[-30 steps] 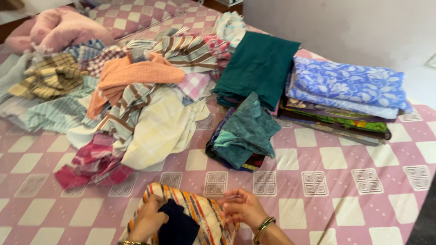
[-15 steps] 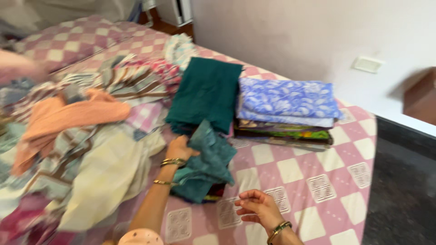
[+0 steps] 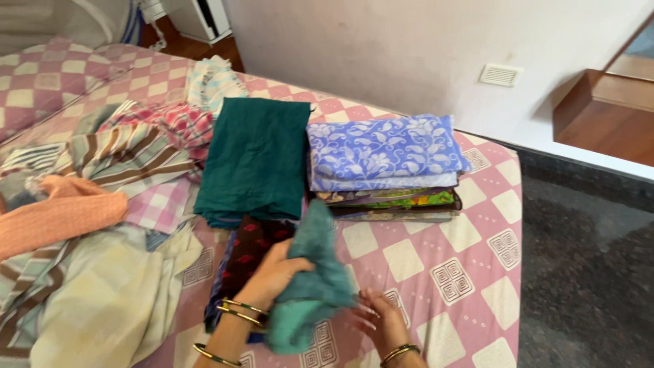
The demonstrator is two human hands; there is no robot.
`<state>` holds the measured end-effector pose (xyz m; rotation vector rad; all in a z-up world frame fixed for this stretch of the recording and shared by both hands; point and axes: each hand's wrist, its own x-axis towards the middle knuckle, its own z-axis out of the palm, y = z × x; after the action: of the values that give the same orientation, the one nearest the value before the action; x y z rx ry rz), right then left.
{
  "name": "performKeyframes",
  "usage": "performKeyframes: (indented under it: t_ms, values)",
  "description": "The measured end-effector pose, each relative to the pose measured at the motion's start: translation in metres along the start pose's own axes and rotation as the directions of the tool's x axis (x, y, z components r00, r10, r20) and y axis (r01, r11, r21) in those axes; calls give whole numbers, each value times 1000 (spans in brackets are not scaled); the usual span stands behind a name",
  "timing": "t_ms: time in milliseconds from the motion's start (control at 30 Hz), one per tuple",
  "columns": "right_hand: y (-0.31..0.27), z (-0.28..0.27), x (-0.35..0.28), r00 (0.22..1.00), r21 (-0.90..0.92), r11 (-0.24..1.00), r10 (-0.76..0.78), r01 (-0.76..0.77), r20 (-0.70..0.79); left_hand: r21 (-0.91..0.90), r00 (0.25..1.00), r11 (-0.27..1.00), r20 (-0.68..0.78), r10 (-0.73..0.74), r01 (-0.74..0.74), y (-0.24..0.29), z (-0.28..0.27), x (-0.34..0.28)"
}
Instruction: The person folds several pieces of clothing on the floor, including a yellow patterned cloth, a brown patterned cloth, and a teal cloth. The person then moves the folded clothes to a bed and stacks them with other folded items.
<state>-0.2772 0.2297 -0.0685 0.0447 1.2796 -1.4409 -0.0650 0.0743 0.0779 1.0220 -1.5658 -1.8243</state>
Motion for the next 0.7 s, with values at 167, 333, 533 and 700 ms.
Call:
performKeyframes:
  t_ms: [167, 333, 533, 700]
  values:
    - [-57, -51, 37, 958, 316, 912, -207, 262, -197, -444, 928, 842, 339, -158, 305, -1, 102, 34]
    - [-127, -169, 50, 787, 217, 829, -359, 516, -501, -301, 966, 952, 223, 133, -62, -80, 208, 86]
    - [-100, -209, 11, 274, -528, 774, -623, 349, -733, 356, 996, 930, 42, 83, -93, -150, 219, 97]
    - [-124, -152, -7, 209, -879, 230, -966, 417, -153, 374, 952, 898, -108, 288, -229, -109, 154, 67]
